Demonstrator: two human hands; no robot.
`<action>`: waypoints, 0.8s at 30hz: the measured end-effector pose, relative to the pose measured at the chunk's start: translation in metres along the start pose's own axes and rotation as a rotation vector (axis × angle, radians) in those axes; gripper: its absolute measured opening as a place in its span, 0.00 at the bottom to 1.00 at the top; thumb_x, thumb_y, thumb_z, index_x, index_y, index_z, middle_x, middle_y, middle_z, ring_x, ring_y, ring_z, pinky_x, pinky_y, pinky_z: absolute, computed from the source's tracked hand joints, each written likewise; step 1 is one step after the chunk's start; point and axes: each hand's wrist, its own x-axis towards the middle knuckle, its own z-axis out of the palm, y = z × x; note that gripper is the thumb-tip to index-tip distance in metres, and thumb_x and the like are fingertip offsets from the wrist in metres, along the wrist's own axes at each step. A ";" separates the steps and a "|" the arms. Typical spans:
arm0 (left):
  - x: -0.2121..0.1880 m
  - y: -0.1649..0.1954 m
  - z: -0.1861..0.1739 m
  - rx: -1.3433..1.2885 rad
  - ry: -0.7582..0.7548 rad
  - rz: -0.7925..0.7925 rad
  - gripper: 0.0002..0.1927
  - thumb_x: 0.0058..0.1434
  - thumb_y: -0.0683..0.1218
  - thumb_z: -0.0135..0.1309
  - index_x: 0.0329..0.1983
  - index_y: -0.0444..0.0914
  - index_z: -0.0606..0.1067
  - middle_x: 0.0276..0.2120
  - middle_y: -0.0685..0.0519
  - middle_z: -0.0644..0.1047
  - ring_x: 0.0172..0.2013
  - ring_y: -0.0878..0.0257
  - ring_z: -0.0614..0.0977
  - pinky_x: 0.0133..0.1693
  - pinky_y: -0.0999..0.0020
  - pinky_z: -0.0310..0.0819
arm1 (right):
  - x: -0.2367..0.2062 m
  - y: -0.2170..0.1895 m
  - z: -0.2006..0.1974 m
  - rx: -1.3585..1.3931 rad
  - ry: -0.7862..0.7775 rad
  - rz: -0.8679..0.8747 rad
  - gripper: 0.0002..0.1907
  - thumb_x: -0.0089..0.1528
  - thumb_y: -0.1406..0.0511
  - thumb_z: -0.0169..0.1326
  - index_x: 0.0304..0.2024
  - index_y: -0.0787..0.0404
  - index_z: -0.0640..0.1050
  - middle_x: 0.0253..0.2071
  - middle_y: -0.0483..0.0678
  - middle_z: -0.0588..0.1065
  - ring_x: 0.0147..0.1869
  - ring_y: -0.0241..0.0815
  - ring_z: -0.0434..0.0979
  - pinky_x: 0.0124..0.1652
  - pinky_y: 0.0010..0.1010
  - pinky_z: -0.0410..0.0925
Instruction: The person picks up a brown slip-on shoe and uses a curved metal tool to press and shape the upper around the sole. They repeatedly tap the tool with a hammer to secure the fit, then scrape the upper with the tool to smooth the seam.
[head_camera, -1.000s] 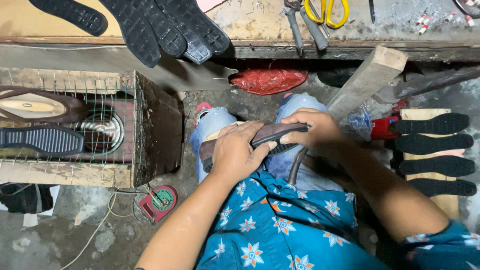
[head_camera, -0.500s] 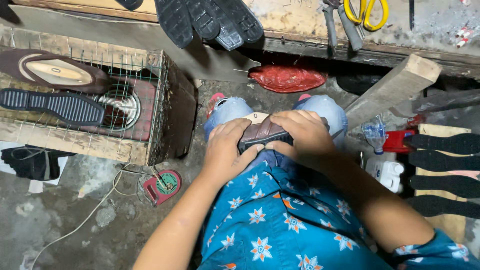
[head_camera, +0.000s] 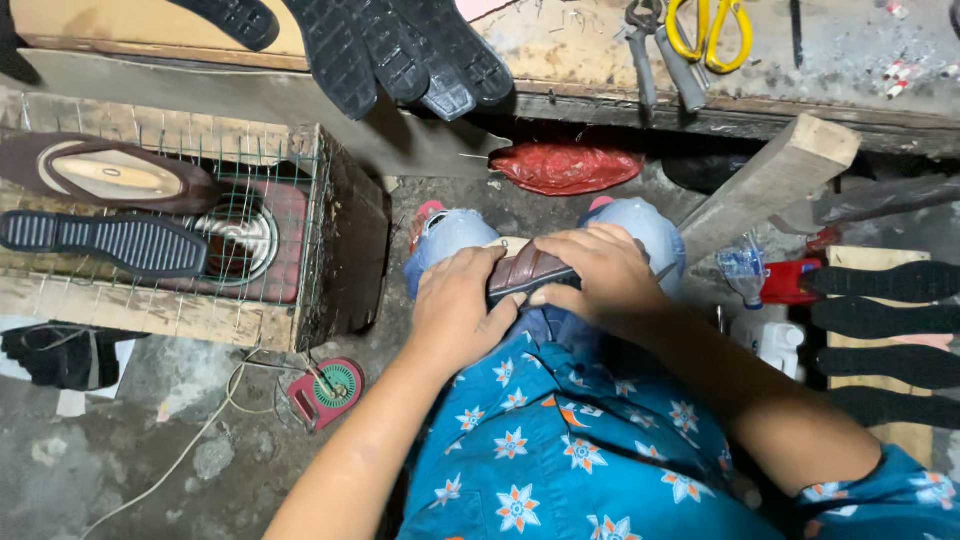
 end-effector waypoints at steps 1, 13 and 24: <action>0.006 0.003 0.000 0.035 0.012 0.085 0.34 0.48 0.55 0.62 0.58 0.38 0.74 0.54 0.43 0.76 0.55 0.44 0.75 0.56 0.45 0.64 | -0.005 -0.001 -0.002 -0.035 0.036 -0.078 0.37 0.47 0.54 0.68 0.55 0.65 0.78 0.54 0.55 0.78 0.60 0.55 0.75 0.60 0.52 0.58; 0.076 0.026 0.015 -0.468 -0.132 0.034 0.24 0.59 0.56 0.62 0.53 0.38 0.76 0.46 0.44 0.81 0.47 0.49 0.82 0.50 0.56 0.76 | -0.074 -0.008 -0.007 0.669 0.403 0.565 0.37 0.54 0.64 0.68 0.62 0.64 0.66 0.59 0.58 0.70 0.57 0.46 0.74 0.53 0.39 0.72; -0.017 -0.047 -0.008 -1.568 0.340 -0.401 0.18 0.62 0.43 0.55 0.54 0.39 0.69 0.46 0.51 0.79 0.44 0.62 0.81 0.47 0.61 0.76 | -0.025 0.006 -0.029 -0.040 -0.106 -0.020 0.43 0.42 0.67 0.66 0.61 0.62 0.70 0.64 0.53 0.70 0.67 0.55 0.68 0.58 0.46 0.64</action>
